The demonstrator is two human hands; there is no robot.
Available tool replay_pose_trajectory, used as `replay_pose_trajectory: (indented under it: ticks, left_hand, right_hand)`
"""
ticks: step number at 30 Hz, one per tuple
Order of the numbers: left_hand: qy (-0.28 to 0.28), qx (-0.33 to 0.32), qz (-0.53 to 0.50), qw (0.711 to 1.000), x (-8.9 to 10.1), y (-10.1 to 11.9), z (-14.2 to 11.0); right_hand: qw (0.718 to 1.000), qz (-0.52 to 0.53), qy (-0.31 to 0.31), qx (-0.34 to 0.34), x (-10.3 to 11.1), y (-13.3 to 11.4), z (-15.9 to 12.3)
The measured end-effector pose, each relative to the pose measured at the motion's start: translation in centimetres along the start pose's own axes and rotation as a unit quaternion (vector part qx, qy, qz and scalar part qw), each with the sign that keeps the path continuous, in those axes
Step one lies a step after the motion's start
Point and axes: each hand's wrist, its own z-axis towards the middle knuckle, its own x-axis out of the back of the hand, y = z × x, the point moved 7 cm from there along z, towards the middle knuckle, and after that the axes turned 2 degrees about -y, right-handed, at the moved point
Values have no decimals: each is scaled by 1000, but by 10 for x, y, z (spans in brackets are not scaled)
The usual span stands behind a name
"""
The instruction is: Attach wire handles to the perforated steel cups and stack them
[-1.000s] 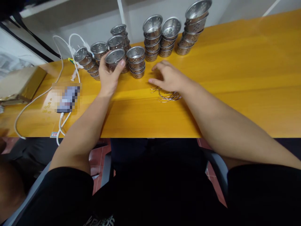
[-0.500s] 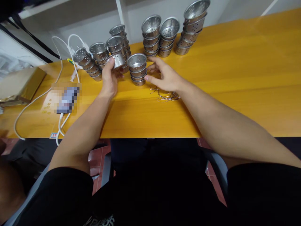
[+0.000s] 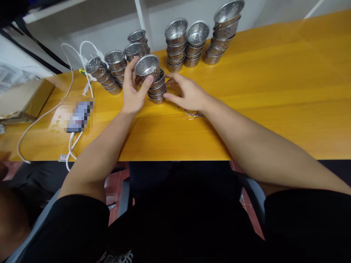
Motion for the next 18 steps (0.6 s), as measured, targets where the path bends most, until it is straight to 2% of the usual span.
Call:
replay_pose_trajectory:
  ticks: [4,10,13,18]
  left_hand:
    - [-36,-35,8,999,-5,-11,0]
    - [-59,-32,23,998,-11,-26,1]
    - [-51,-14,9,999,-10,-15,-2]
    - [-55,28,-10,998,-5,23,-7]
  right_hand:
    - [999,-16,29,4,5,-14,2]
    - [999,-28,13,31,5,-32,2]
    - [999,-29,6,21,5,-34,2]
    - [999,-16,-2,-30,4,-32,2]
